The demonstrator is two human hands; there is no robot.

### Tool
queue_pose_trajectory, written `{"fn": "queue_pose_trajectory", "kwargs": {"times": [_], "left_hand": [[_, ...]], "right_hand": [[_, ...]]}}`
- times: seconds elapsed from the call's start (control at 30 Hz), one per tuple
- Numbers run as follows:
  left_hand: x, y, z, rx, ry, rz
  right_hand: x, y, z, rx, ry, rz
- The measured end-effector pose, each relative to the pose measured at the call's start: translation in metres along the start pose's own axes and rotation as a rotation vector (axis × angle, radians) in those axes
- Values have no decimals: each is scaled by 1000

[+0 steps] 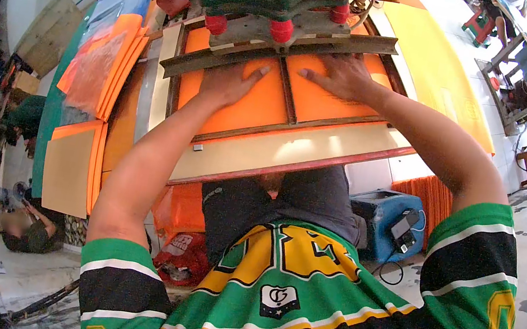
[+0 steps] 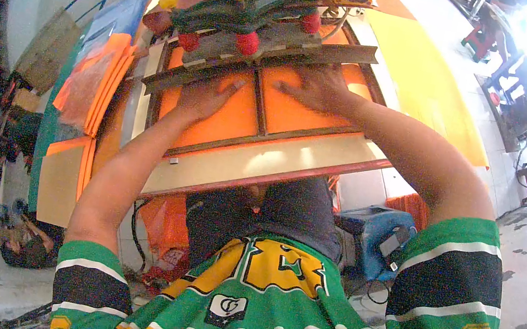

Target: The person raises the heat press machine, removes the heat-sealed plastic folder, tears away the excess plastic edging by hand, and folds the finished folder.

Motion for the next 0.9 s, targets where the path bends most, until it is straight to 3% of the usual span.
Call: {"fn": "queue_pose_trajectory", "kwargs": {"times": [0.1, 0.27, 0.43, 0.53, 0.9], "left_hand": [[2, 5, 1, 80, -46, -75], [12, 22, 11, -33, -18, 7], [10, 18, 6, 11, -9, -68], [11, 20, 9, -21, -3, -66], [11, 17, 8, -49, 27, -82]], "right_hand": [[-2, 4, -1, -74, -18, 15], [-9, 11, -3, -114, -10, -43], [-11, 14, -2, -95, -42, -18], [-10, 14, -3, -221, -43, -55], [-8, 11, -3, -202, -54, -23]]}}
Point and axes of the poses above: each hand's wrist, its own z-axis away from the middle knuckle, its own y-axis out of the back of the hand, x = y × z, the point moved 4 cm from there along -z, towards the middle knuckle, and after that the axes turned 12 degrees about -x, right-handed, at the moved point
